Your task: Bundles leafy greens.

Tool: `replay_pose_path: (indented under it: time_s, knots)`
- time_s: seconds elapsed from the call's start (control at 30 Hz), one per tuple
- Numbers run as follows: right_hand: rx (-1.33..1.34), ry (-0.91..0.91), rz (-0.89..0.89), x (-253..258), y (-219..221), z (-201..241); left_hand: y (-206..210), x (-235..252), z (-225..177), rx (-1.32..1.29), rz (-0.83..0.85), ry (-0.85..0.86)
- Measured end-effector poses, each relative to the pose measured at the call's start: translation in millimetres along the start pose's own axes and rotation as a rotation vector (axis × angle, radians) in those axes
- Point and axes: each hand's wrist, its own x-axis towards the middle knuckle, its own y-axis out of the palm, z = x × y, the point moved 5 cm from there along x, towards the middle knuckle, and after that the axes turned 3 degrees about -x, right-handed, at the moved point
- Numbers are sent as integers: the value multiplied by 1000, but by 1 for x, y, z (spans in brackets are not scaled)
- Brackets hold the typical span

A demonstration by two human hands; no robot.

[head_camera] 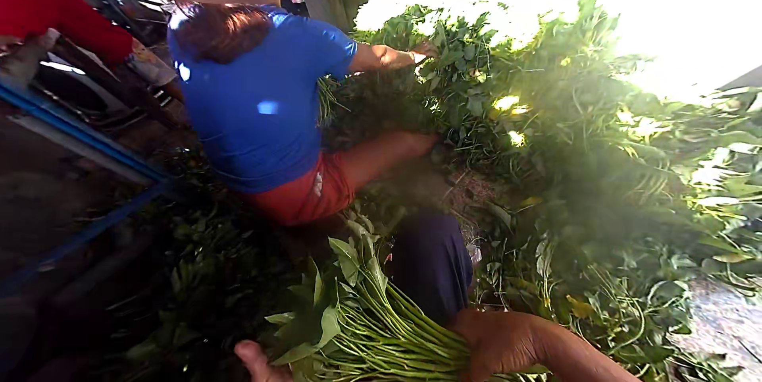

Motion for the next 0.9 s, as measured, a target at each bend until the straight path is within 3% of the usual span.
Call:
replay_pose_path:
  time_s: [0.07, 0.13, 0.17, 0.23, 0.3, 0.37, 0.47, 0.57, 0.63, 0.73, 0.8, 0.9]
  knots:
    - [-1, 7, -11, -2, -1, -2, 9, 7, -15, 204, -80, -31]
    - [14, 23, -11, -4, -2, -4, 14, 16, -32, 602, -191, -72]
    - [20, 33, -12, -5, -3, -4, 19, 20, -41, 839, -311, -24]
    - [5, 39, -23, -6, -2, -4, 45, 16, -55, 1262, -422, 302]
    - [-28, 36, -45, -6, -2, -2, 95, 6, -46, 1575, -130, 707]
    - [-76, 45, -69, -7, -2, 1, 133, -4, -11, 1770, 235, 807]
    - [-242, 87, -155, -12, 1, 6, 138, -3, 66, 1851, 721, 724]
    - [-391, 233, -290, -27, 9, 26, 99, 24, 107, 1956, 912, 624]
    - [-484, 326, -405, -33, 22, 33, 87, 38, 110, 1951, 941, 478]
    - [-540, 365, -483, -38, 31, 37, 83, 41, 102, 1942, 884, 394]
    - [-548, 348, -497, -37, 31, 34, 78, 39, 93, 1823, 754, 456]
    - [-539, 324, -484, -34, 27, 28, 66, 32, 83, 1671, 619, 689]
